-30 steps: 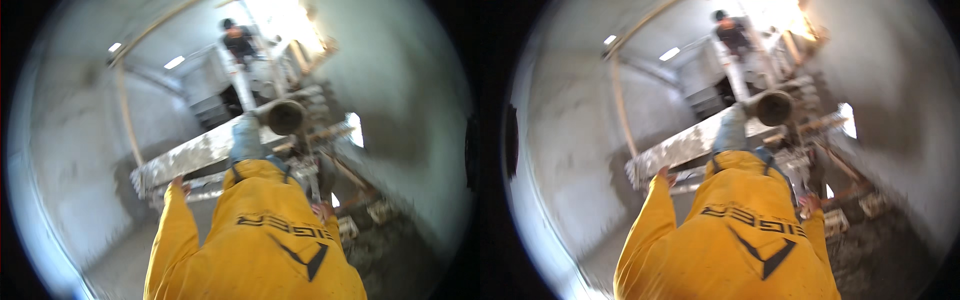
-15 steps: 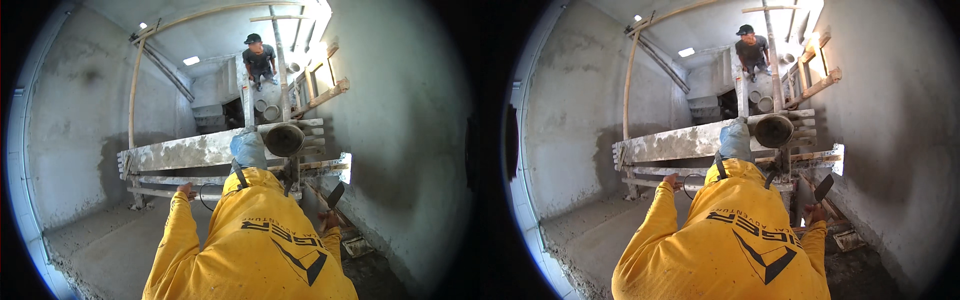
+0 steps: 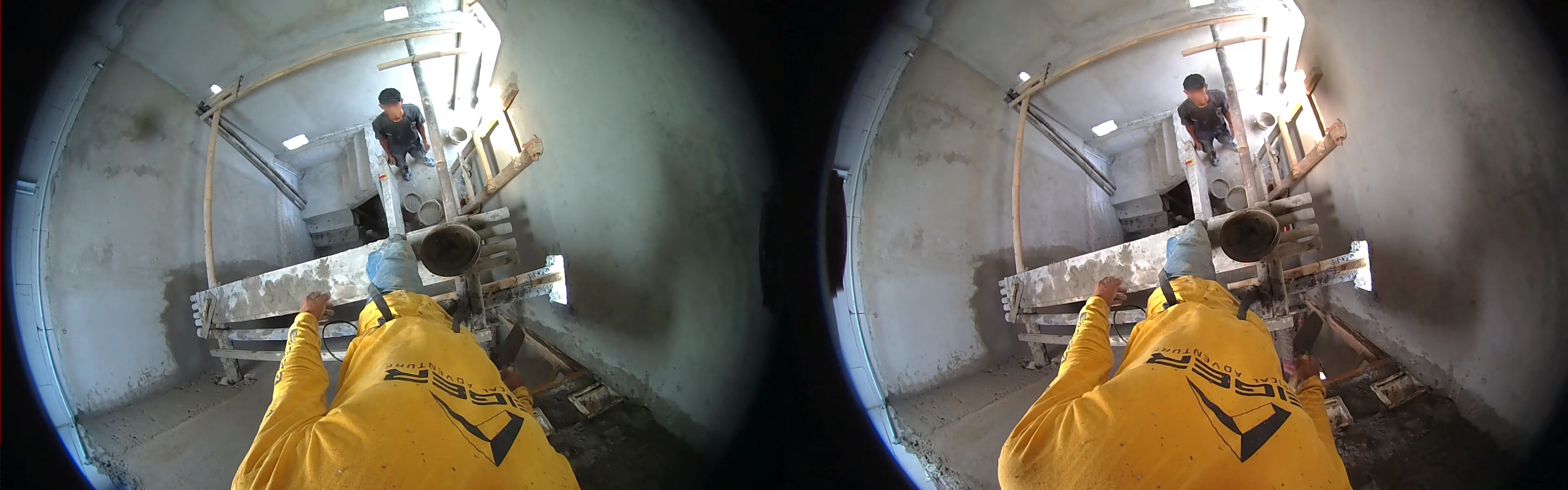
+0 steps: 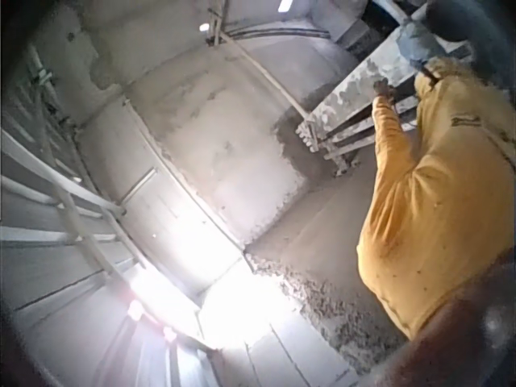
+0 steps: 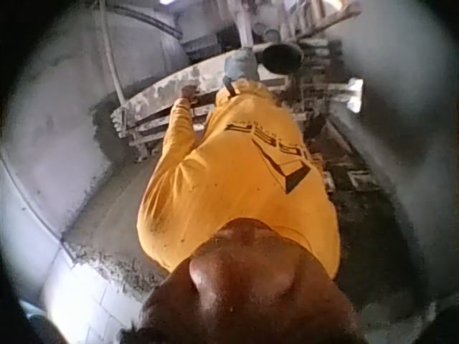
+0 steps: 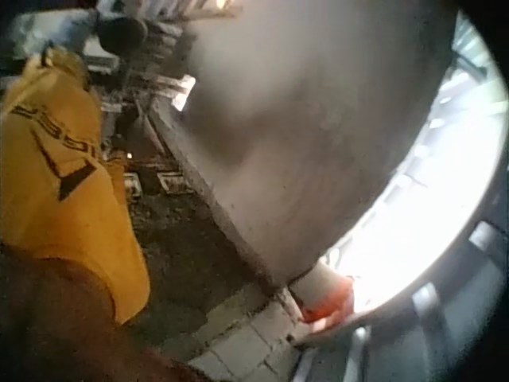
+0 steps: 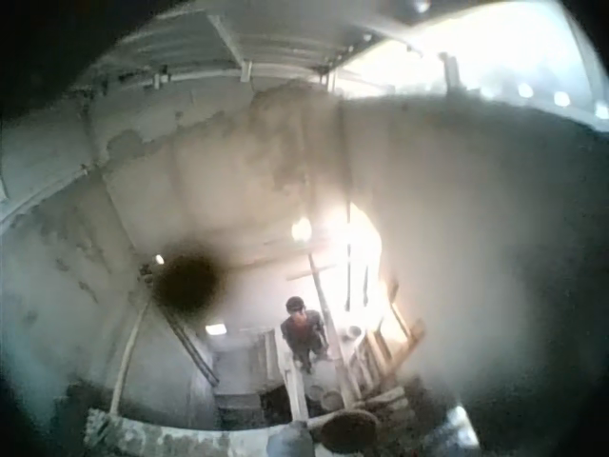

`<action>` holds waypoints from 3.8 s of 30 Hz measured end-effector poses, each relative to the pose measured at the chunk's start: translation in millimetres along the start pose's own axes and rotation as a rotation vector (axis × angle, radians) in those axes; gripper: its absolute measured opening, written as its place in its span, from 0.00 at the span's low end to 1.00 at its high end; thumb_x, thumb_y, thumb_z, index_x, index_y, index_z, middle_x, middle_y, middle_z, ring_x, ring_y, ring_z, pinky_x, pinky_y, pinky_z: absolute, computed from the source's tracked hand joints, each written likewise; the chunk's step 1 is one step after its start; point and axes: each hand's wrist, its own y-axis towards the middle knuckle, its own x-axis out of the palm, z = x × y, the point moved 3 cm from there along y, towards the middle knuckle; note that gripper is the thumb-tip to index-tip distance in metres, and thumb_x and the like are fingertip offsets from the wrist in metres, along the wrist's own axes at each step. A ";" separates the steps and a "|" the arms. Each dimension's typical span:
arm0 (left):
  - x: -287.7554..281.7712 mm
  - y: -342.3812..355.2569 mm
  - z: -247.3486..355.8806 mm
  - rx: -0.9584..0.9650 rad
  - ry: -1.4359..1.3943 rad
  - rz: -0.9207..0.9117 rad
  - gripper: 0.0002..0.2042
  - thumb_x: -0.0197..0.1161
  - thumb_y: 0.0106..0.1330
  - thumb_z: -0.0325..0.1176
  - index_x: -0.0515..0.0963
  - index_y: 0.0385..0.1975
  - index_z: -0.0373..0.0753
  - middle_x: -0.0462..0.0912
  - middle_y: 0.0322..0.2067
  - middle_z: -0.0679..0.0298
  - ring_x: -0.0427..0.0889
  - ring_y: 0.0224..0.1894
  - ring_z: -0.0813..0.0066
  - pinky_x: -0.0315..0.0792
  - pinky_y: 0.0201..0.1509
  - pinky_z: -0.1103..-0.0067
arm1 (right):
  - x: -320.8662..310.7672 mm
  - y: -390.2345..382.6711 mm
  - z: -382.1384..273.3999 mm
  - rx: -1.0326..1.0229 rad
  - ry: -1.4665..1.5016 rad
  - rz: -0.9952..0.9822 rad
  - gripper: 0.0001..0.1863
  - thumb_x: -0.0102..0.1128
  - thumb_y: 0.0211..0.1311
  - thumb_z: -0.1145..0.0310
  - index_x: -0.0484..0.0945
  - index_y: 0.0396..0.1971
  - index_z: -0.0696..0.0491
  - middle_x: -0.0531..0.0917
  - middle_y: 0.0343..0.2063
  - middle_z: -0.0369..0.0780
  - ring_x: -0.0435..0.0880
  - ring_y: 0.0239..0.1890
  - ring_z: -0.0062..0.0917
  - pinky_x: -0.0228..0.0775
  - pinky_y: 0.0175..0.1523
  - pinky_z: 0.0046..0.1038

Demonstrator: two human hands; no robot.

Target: The person scoops mortar from a bucket with a trowel and applies it onto the wall.

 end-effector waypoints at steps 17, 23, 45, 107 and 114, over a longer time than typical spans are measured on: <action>15.0 19.4 -3.8 -0.018 0.091 -0.035 0.27 0.58 0.67 0.38 0.64 0.64 0.32 0.84 0.40 0.51 0.85 0.32 0.63 0.81 0.33 0.71 | 5.8 -28.8 -12.5 -0.060 -0.141 0.030 0.28 0.49 0.61 0.78 0.55 0.61 0.70 0.80 0.45 0.56 0.84 0.46 0.43 0.79 0.53 0.36; 10.8 19.2 -24.9 0.024 0.045 0.023 0.18 0.59 0.66 0.39 0.73 0.51 0.35 0.82 0.36 0.55 0.83 0.27 0.65 0.80 0.30 0.71 | 11.2 -18.5 -26.3 -0.067 0.027 0.054 0.27 0.49 0.59 0.80 0.59 0.59 0.68 0.82 0.43 0.55 0.86 0.41 0.43 0.80 0.51 0.37; 7.8 12.2 -66.4 0.053 0.107 0.040 0.16 0.60 0.66 0.41 0.78 0.44 0.34 0.85 0.36 0.53 0.83 0.30 0.68 0.78 0.32 0.75 | -2.6 36.0 -0.4 -0.330 -0.459 -0.065 0.18 0.54 0.56 0.76 0.72 0.48 0.65 0.84 0.38 0.53 0.86 0.38 0.42 0.81 0.46 0.37; 98.3 -101.5 78.3 0.539 0.493 -0.320 0.45 0.52 0.63 0.67 0.60 0.66 0.31 0.66 0.63 0.39 0.61 0.68 0.48 0.56 0.71 0.67 | 33.3 32.4 -46.8 -0.118 -0.354 0.030 0.12 0.59 0.58 0.68 0.81 0.38 0.60 0.85 0.32 0.44 0.84 0.32 0.33 0.74 0.39 0.33; 103.0 -123.7 100.7 0.433 0.743 -0.302 0.46 0.51 0.62 0.68 0.57 0.69 0.33 0.57 0.68 0.41 0.55 0.71 0.48 0.50 0.74 0.66 | 53.9 10.3 -54.7 0.034 -0.259 -0.053 0.21 0.62 0.52 0.77 0.74 0.48 0.64 0.85 0.37 0.47 0.86 0.39 0.35 0.76 0.45 0.33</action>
